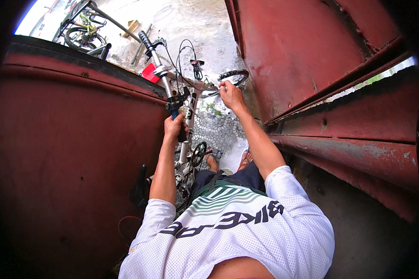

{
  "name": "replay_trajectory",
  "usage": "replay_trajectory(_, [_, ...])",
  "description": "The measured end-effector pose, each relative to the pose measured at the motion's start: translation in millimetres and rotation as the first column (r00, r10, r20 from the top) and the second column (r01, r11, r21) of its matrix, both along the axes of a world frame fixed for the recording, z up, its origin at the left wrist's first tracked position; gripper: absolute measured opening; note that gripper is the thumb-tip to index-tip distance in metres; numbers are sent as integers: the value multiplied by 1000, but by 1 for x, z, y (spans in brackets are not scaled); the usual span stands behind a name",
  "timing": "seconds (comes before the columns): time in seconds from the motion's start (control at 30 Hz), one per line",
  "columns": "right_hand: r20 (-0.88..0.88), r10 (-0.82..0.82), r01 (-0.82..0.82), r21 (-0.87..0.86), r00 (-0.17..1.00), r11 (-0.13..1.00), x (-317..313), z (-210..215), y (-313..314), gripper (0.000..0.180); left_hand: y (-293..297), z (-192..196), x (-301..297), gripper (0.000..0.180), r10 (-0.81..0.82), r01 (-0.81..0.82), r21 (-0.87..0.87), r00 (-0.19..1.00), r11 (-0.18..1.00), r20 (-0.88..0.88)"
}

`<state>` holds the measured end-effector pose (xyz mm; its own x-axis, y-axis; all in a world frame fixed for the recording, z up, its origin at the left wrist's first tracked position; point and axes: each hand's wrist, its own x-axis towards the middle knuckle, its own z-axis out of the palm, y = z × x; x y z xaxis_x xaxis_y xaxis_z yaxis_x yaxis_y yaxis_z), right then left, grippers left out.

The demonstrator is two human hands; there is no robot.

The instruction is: The person washes a white bicycle using a hose and a sponge. They spray water on the frame, wheels, and handlebars, then scrub with a sponge and rinse again. The bicycle is moved slightly during the process.

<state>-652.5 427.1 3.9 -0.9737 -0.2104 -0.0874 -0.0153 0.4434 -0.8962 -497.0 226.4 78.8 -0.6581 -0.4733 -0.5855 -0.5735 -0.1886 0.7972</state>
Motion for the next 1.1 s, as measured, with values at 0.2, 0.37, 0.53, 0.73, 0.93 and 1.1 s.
replay_trajectory(0.2, [68,-7,4,48,998,999,-3,1,-9,25,1,-3,-3,15,-26,25,-69,1000,997,-11])
replay_trajectory(0.37, [19,121,-121,19,993,992,2,-10,-10,26,1,-4,-4,15,-13,14,-67,1000,998,10])
replay_trajectory(0.53, [64,115,-118,33,991,993,9,-19,-10,27,1,-10,-5,17,2,-2,-36,1000,999,-6])
replay_trajectory(0.73, [59,247,-242,-91,967,966,19,-1,-24,30,-4,-10,1,17,27,-26,-28,999,999,24])
replay_trajectory(0.93, [-8,204,-203,-136,979,970,12,-12,-13,26,-5,-11,-4,18,-63,64,-50,998,997,22])
replay_trajectory(1.1, [-3,323,-307,-320,947,896,17,26,-23,23,-13,-7,6,18,-59,64,-84,996,994,64])
